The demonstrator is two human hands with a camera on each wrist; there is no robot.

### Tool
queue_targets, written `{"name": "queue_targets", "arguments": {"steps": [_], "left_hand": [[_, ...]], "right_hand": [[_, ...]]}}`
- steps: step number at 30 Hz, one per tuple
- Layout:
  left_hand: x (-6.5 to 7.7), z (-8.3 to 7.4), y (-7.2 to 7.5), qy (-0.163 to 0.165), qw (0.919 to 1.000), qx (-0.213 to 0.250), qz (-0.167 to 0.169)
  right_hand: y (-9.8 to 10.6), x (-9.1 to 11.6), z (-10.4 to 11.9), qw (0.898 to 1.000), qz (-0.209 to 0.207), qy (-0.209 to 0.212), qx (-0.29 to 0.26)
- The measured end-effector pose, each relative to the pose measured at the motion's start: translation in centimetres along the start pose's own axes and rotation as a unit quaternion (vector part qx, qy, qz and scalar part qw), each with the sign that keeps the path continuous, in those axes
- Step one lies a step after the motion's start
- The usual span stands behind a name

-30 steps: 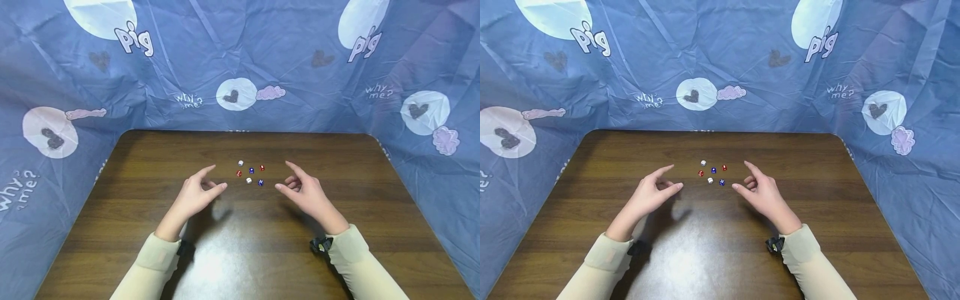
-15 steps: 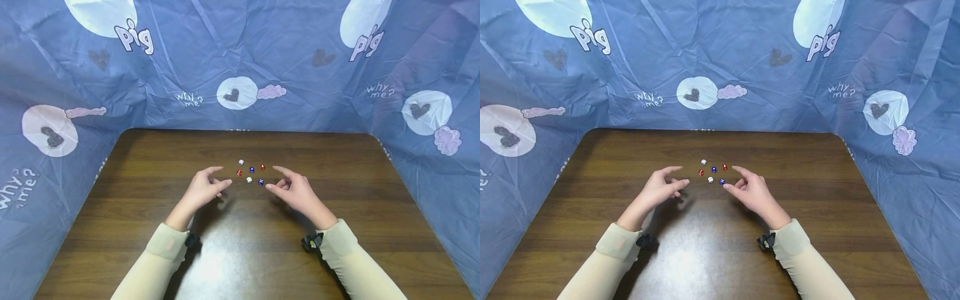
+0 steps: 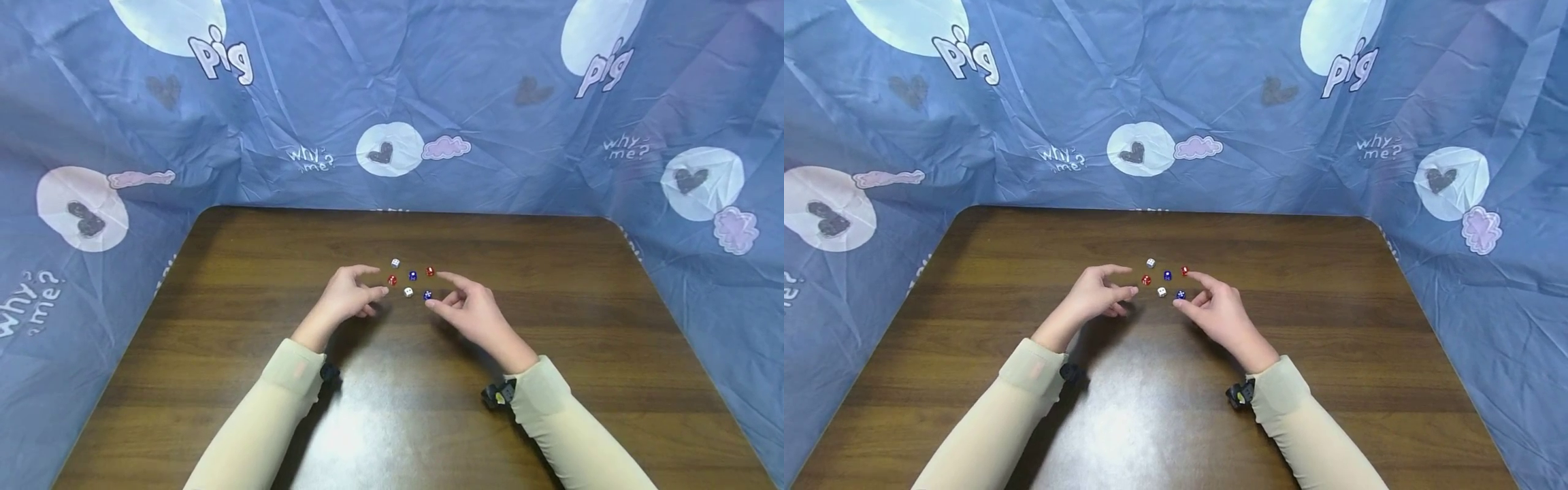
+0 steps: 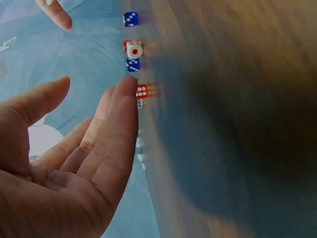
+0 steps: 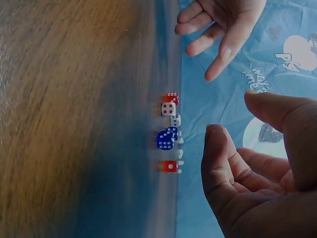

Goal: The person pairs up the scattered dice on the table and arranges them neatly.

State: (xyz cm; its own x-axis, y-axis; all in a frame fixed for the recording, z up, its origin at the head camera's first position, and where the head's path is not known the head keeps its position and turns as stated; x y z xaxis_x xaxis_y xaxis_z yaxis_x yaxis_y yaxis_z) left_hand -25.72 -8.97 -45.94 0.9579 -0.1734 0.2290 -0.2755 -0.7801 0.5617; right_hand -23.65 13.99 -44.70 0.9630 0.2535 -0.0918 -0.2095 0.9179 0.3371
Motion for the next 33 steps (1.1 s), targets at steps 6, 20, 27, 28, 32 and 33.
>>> {"name": "queue_targets", "arguments": {"steps": [6,20,27,28,32,33], "left_hand": [[-1.3,0.5,-0.5,0.034,0.9987,0.027,0.025],[-3.6,1.2,-1.1,0.04,0.9982,0.0,0.045],[-4.5,1.6,-1.3,0.034,0.9983,-0.004,0.047],[-4.6,1.6,-1.4,0.033,0.9983,-0.004,0.048],[-4.9,1.5,-1.5,0.033,0.9979,-0.009,0.054],[-5.0,1.5,-1.5,0.034,0.9978,-0.011,0.056]], "right_hand": [[-0.2,0.1,-0.5,1.0,-0.003,-0.021,-0.002],[-0.9,0.2,-1.0,0.999,-0.001,-0.041,-0.009],[-1.1,0.2,-1.1,0.999,-0.001,-0.048,-0.005],[-1.1,0.3,-1.2,0.999,-0.002,-0.047,-0.004],[-0.9,0.3,-1.3,0.999,-0.006,-0.045,-0.006],[-0.9,0.3,-1.4,0.999,-0.006,-0.045,-0.007]]}}
Point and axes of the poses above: each hand's wrist, its own x-axis away from the middle knuckle, its own y-axis out of the back of the hand, z = x × y, the point moved 7 cm from there along -x, towards the middle knuckle, and after that the axes turned 15 degrees about -x, right-handed, at the moved point
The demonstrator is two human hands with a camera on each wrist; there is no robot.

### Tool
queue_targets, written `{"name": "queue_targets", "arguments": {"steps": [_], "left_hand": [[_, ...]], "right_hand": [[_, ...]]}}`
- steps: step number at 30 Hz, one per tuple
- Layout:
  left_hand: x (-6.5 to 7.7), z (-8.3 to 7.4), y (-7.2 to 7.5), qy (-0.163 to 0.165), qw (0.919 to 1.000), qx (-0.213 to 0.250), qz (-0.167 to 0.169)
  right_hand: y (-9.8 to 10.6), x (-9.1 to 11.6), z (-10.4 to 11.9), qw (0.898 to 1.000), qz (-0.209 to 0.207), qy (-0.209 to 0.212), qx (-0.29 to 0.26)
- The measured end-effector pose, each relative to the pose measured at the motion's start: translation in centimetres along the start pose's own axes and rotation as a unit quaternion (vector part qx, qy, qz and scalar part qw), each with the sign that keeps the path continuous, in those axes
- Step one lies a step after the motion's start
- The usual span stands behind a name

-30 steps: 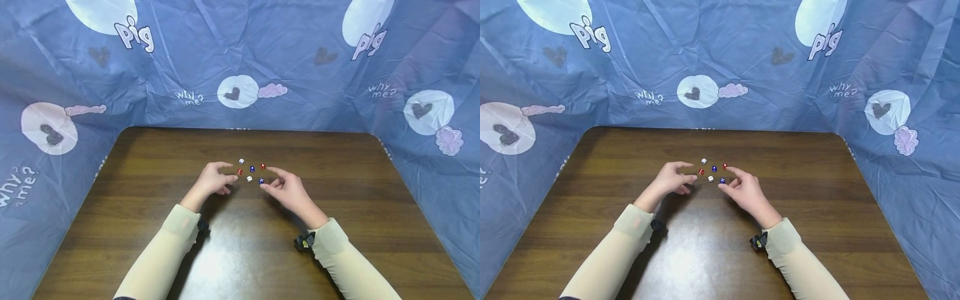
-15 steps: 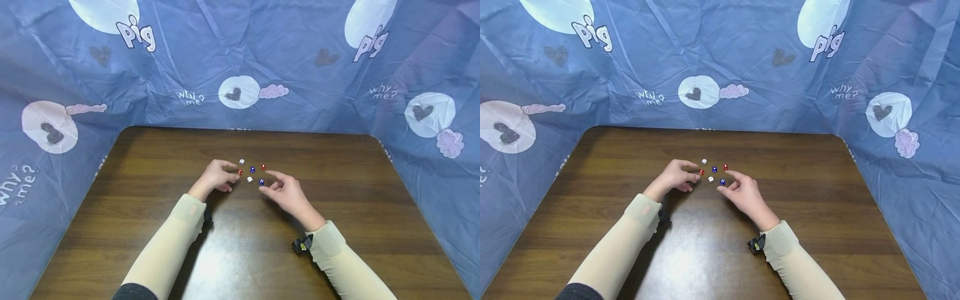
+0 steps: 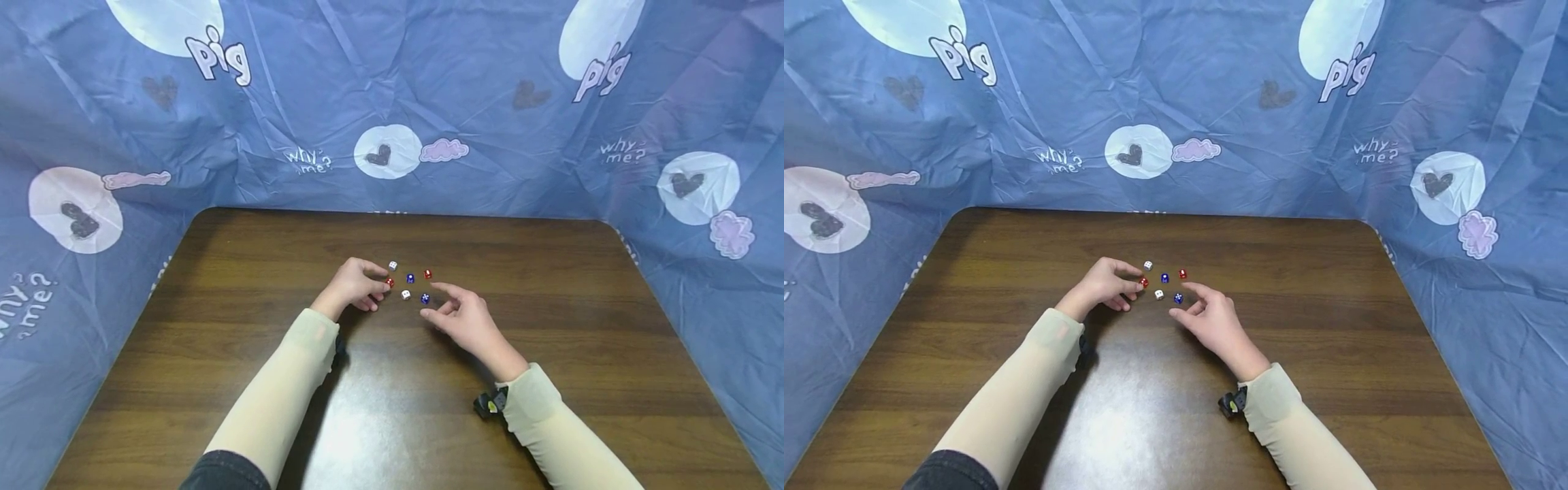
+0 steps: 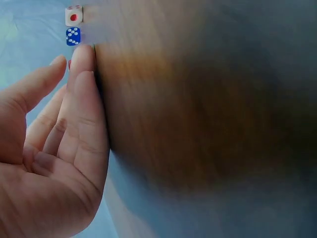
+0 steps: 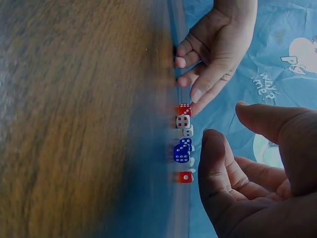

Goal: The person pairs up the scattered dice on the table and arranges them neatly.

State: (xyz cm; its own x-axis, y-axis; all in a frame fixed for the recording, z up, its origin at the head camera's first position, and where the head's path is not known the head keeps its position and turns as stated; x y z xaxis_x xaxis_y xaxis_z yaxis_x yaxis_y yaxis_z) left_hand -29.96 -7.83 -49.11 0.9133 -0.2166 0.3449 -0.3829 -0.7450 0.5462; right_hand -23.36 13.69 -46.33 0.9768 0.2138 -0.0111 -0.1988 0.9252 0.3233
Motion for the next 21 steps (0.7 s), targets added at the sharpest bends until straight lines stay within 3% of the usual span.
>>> {"name": "queue_targets", "arguments": {"steps": [21], "left_hand": [[-0.85,-0.03,-0.66,0.019,0.9994,-0.018,0.021]], "right_hand": [[0.07,0.26,-0.06,1.0,0.003,-0.011,-0.009]]}}
Point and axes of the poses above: each hand's wrist, its own x-axis away from the middle knuckle, its own y-axis out of the back of the hand, z = x × y, the point moved 7 cm from there along -x, towards the middle knuckle, and after that the axes turned 15 degrees about -x, right-handed, at the moved point
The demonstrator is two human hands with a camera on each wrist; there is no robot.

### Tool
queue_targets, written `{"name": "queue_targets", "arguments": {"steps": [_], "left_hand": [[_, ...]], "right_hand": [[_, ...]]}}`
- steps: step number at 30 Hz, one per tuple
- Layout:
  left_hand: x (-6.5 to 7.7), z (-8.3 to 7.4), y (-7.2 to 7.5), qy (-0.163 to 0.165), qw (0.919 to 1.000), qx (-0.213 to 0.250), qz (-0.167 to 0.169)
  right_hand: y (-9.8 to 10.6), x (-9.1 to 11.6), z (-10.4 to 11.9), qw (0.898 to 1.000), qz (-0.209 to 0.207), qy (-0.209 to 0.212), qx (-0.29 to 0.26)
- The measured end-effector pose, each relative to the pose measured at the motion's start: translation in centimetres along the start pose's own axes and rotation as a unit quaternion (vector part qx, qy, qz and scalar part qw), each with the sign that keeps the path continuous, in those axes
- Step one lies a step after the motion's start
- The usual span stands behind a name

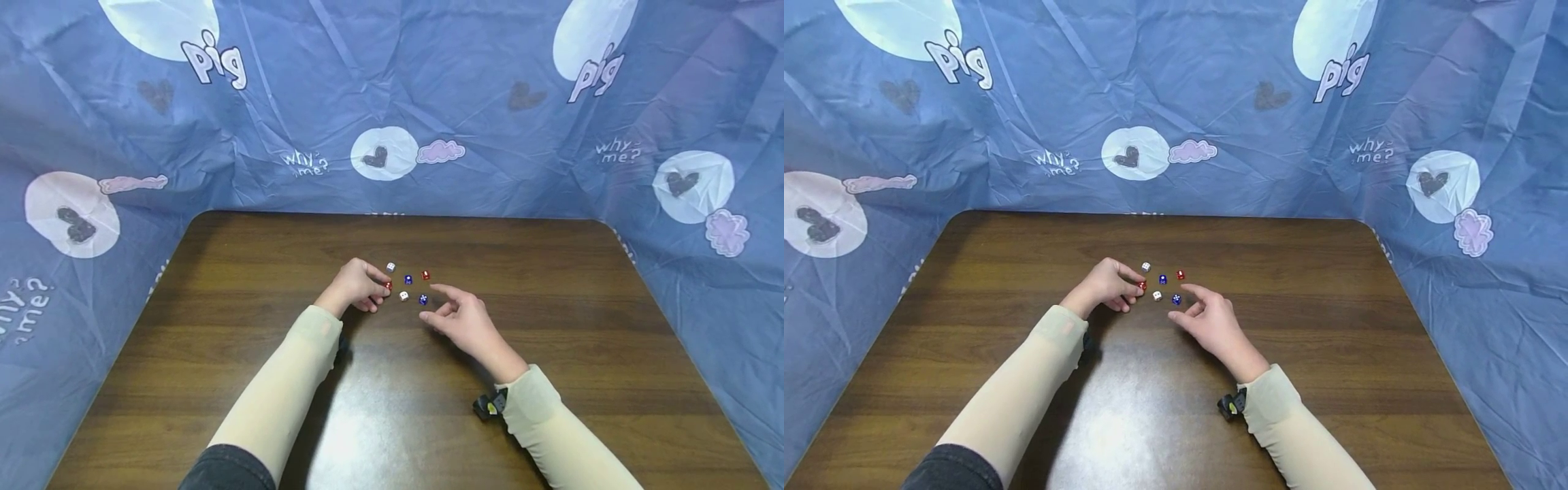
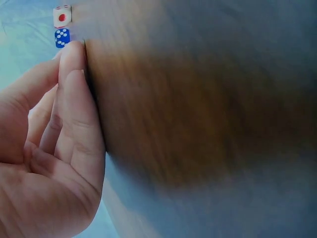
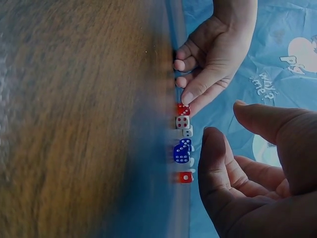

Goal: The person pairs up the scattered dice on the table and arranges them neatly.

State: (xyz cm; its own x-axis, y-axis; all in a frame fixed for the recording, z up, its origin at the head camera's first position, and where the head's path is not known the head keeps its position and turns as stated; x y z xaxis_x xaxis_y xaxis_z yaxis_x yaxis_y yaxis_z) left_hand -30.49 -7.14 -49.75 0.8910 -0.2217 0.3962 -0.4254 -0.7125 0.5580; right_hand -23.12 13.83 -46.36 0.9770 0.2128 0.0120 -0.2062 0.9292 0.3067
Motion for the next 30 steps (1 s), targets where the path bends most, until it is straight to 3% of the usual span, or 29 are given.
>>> {"name": "queue_targets", "arguments": {"steps": [18,25,30], "left_hand": [[0.4,0.2,0.0,0.009,0.9997,-0.022,-0.005],[1.5,0.2,-0.3,0.007,0.9993,-0.035,-0.005],[2.6,-0.2,-0.6,-0.018,0.9978,-0.062,-0.012]], "right_hand": [[-0.4,0.1,-0.1,1.0,0.014,0.014,0.001],[-0.8,0.1,-0.1,1.0,0.02,0.021,-0.003],[-1.1,0.2,-0.2,1.0,0.021,0.016,-0.001]]}}
Point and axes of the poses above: each hand's wrist, its own x-axis away from the middle knuckle, its own y-axis out of the back of the hand, z = x × y, the point moved 7 cm from there along -x, towards the middle knuckle, and after that the axes turned 15 degrees about -x, right-handed, at the moved point
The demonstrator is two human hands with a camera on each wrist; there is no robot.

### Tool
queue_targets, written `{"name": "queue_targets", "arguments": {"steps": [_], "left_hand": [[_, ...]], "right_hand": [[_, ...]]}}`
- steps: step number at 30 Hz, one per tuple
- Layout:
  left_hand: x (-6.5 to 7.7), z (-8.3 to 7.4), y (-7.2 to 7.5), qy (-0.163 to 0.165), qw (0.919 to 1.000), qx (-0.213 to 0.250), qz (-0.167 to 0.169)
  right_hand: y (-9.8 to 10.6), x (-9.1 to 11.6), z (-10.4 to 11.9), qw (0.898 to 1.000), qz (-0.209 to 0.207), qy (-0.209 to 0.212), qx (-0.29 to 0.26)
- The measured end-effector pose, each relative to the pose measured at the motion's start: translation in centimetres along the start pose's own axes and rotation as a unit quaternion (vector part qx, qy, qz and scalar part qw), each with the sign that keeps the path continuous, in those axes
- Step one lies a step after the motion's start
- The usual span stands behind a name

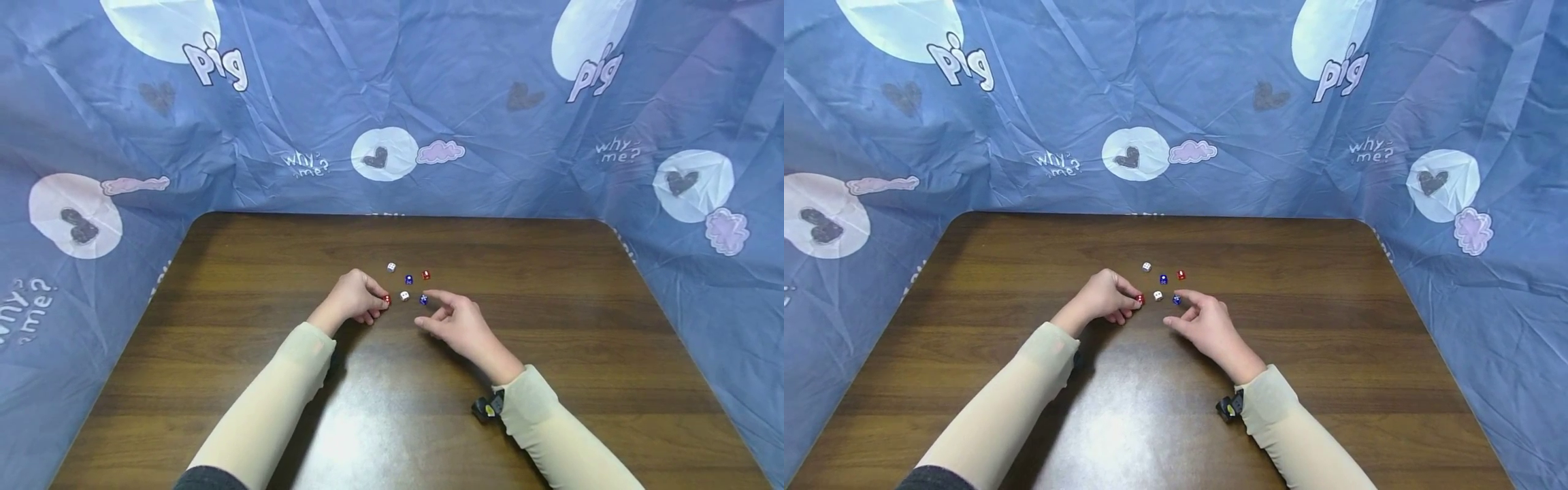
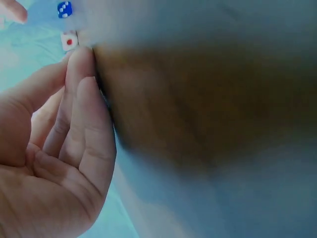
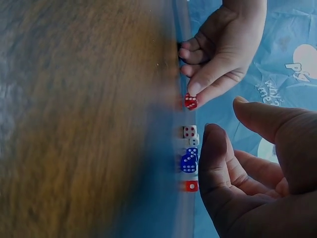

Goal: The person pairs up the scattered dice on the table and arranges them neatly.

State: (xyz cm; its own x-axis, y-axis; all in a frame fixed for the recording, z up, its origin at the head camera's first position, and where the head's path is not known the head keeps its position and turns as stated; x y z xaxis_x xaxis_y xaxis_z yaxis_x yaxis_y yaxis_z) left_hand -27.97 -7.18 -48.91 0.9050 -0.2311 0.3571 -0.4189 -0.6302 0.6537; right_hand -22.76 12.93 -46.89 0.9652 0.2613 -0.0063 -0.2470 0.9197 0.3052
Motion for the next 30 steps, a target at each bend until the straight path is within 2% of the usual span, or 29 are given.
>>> {"name": "queue_targets", "arguments": {"steps": [5,12,22,30], "left_hand": [[1.2,-0.7,-0.4,-0.026,0.9989,-0.039,-0.003],[3.0,-1.8,-1.4,-0.038,0.9941,-0.101,-0.003],[4.7,-2.1,-2.9,-0.029,0.9933,-0.112,-0.002],[5.2,-2.2,-3.2,-0.037,0.9926,-0.115,-0.014]], "right_hand": [[-0.5,0.0,0.1,1.0,0.006,0.001,-0.002],[-1.4,0.2,-0.4,1.0,0.024,-0.009,0.006],[-2.5,0.5,-0.9,0.999,0.039,-0.007,0.028],[-3.3,0.2,-0.5,0.997,0.047,-0.002,0.054]]}}
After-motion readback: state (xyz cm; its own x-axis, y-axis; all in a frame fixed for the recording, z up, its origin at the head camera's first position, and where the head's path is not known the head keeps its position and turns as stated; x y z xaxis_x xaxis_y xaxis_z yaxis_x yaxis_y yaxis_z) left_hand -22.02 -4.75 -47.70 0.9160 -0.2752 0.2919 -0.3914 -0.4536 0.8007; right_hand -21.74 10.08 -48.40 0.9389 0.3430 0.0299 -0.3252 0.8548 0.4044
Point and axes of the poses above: each hand's wrist, its own x-axis away from the middle knuckle, its own y-axis out of the back of the hand, z = x × y, the point moved 7 cm from there along -x, towards the middle knuckle, and after that the axes turned 15 degrees about -x, right-handed, at the moved point
